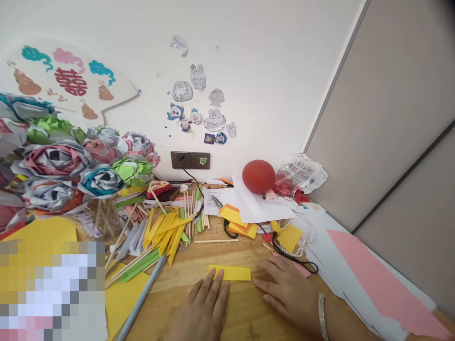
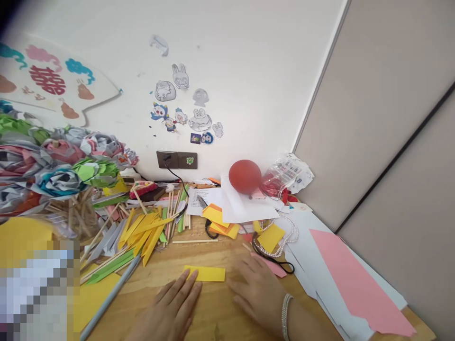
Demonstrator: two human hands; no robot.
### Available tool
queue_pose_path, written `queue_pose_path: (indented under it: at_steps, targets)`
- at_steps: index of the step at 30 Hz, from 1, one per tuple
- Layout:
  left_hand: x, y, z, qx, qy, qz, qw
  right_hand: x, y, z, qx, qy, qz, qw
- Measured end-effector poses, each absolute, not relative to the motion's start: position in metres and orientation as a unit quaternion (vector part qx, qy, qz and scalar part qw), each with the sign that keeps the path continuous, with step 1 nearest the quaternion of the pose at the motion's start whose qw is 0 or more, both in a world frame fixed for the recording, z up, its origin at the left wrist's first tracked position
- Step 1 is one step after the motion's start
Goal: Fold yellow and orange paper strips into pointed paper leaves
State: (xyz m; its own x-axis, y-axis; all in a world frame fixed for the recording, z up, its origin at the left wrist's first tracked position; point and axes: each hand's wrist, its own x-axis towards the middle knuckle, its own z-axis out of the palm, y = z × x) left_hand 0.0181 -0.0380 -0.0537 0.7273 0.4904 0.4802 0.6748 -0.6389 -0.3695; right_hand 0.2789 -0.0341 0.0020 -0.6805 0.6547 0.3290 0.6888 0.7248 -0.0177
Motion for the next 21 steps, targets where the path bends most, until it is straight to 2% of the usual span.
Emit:
queue_pose_path:
  at_steps: [5,9,21]
  targets:
    - [0.018,-0.039,-0.044,-0.890,-0.324,-0.155,0.280,0.276,-0.034,0.009,-0.379,-0.891,-0.013,0.251]
    - [0.018,-0.036,-0.041,-0.886,-0.323,-0.164,0.290,0.248,-0.023,0.000,-0.348,-0.916,0.004,0.200]
    - [0.005,-0.031,-0.031,-0.900,-0.339,-0.198,0.188,0.228,0.014,-0.011,-0.535,-0.808,0.146,0.199]
